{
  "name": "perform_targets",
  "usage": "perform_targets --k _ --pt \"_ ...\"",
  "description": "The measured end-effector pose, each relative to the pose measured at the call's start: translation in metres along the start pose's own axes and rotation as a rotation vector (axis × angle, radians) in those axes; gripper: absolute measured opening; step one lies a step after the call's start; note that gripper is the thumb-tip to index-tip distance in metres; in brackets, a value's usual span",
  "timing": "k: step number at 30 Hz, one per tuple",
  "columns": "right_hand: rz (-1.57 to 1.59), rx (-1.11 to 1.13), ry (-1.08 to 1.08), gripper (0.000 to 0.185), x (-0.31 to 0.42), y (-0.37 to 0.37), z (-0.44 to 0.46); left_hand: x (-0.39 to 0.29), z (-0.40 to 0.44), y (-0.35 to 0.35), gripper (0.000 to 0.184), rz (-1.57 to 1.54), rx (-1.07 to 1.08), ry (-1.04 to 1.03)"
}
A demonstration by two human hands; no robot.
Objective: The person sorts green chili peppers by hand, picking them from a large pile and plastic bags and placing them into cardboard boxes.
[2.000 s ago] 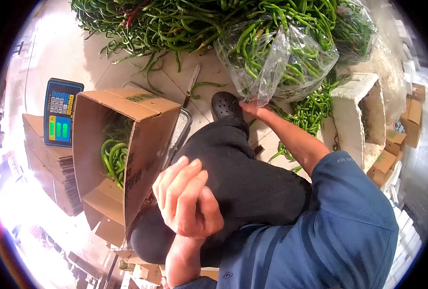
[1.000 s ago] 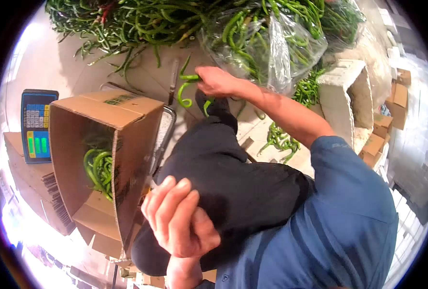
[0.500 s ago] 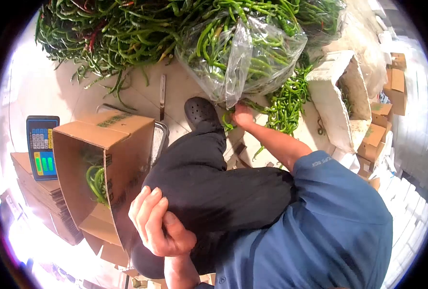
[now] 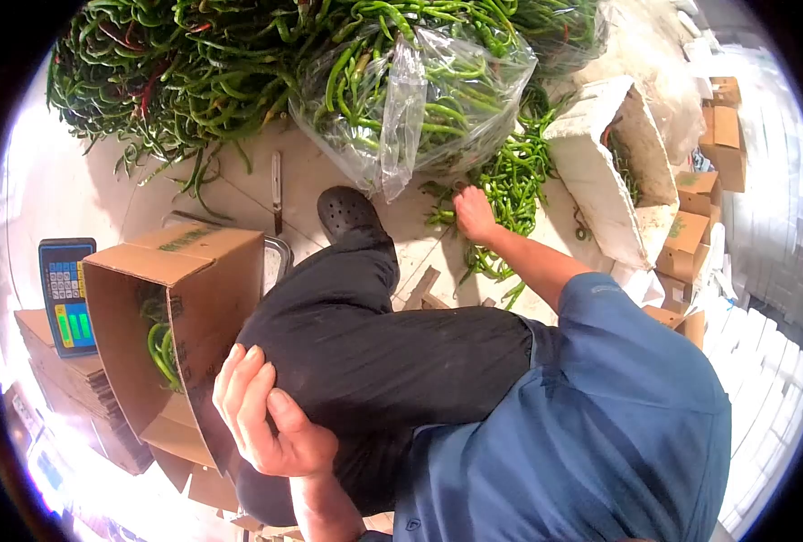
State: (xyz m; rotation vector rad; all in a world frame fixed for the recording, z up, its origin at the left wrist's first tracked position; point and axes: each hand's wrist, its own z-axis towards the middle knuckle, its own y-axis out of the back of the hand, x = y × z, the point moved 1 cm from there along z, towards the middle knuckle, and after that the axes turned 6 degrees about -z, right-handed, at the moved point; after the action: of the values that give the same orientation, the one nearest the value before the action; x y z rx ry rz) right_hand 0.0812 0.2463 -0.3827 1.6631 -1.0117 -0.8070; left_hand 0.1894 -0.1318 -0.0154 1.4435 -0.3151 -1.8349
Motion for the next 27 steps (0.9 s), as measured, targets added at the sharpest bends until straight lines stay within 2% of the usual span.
perform_targets --k 1,4,7,8,11,17,21,22,25,26,27 --pt "-0.12 0.076 0.042 0.007 -0.003 -0.004 0.004 0.0 0.0 -0.001 0.021 0.002 -0.001 0.008" --pt "-0.099 0.259 0.008 0.009 -0.001 -0.012 0.012 0.0 0.003 0.0 0.021 0.004 0.001 0.021" --pt "-0.076 0.147 0.086 0.014 -0.008 -0.019 0.004 -0.002 0.006 -0.002 0.021 -0.007 -0.005 0.012" --pt "0.045 0.0 0.085 0.014 -0.013 -0.024 -0.001 -0.003 0.008 -0.003 0.021 -0.008 -0.005 0.0" --pt "0.203 -0.012 -0.026 0.017 -0.019 -0.026 -0.008 -0.006 0.01 -0.007 0.021 -0.01 -0.002 -0.025" --pt "0.116 0.117 0.011 0.009 -0.008 -0.025 0.006 -0.008 0.013 -0.01 0.019 -0.004 -0.023 -0.033" --pt "0.155 0.138 0.004 0.013 -0.013 -0.003 0.004 -0.004 0.009 -0.007 0.019 -0.011 -0.043 -0.017" --pt "0.209 0.011 -0.013 0.023 -0.017 -0.001 -0.002 -0.003 0.01 -0.008 0.019 -0.019 -0.051 -0.021" --pt "0.369 0.09 -0.046 0.031 -0.02 0.042 -0.023 -0.006 0.013 -0.009 0.02 -0.039 -0.044 -0.034" --pt "0.452 0.286 -0.184 0.036 -0.017 0.077 -0.026 -0.007 0.014 -0.01 0.02 -0.047 -0.042 -0.037" --pt "0.539 0.262 -0.195 0.035 -0.021 0.099 -0.032 -0.008 0.014 -0.01 0.019 -0.048 -0.043 -0.04"
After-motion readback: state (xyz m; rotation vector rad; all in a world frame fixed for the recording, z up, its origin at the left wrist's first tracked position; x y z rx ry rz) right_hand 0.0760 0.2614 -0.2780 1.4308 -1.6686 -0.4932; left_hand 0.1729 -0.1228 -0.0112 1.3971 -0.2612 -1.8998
